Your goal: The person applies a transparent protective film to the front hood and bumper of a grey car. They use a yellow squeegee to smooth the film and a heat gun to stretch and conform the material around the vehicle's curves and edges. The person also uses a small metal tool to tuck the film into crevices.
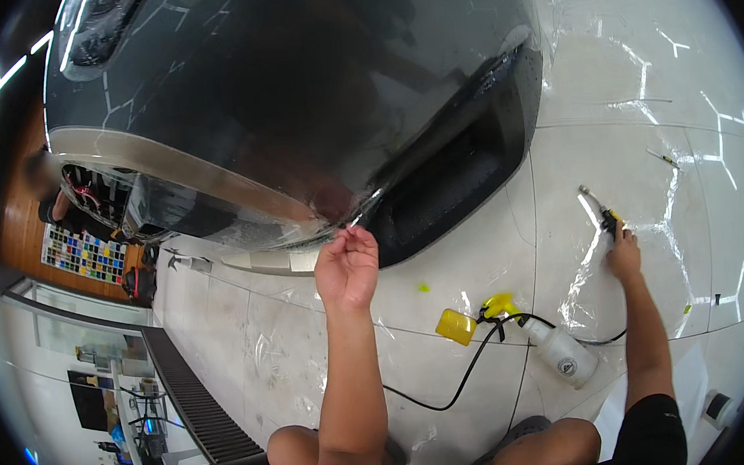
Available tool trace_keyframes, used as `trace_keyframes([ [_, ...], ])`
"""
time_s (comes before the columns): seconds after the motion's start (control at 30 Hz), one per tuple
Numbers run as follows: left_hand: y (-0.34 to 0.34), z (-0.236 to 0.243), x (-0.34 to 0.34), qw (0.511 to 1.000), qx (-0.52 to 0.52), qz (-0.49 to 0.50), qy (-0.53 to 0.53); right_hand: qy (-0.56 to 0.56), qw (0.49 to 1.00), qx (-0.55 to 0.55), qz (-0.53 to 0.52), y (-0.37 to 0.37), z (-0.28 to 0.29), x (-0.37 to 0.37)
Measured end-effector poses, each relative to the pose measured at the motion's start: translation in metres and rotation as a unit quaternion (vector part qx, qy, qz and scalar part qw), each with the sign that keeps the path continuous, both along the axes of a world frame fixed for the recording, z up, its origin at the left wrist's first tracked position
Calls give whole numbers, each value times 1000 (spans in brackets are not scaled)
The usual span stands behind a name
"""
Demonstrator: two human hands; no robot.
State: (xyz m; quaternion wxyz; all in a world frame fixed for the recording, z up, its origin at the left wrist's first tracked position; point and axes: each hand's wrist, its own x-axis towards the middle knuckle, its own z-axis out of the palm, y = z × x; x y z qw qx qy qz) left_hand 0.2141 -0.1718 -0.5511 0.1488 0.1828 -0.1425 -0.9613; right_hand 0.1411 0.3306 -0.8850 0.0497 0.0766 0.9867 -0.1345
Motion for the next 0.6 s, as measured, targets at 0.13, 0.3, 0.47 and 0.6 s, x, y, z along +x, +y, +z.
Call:
trace_keyframes([
  [0.13, 18, 19, 2, 999, 35, 12, -27, -13, 998, -18, -52, -23, 0, -15],
  [0.3, 2, -15, 10, 997, 28, -5, 68, -20, 990, -135, 27, -91, 95, 16],
  [0.47, 15, 7, 15, 988, 101, -74, 90, -62, 974, -134, 174, -132, 204, 90],
  [0.6, 16, 8, 6, 998, 39, -48, 30, -63, 952, -161, 254, -195, 252, 88],
])
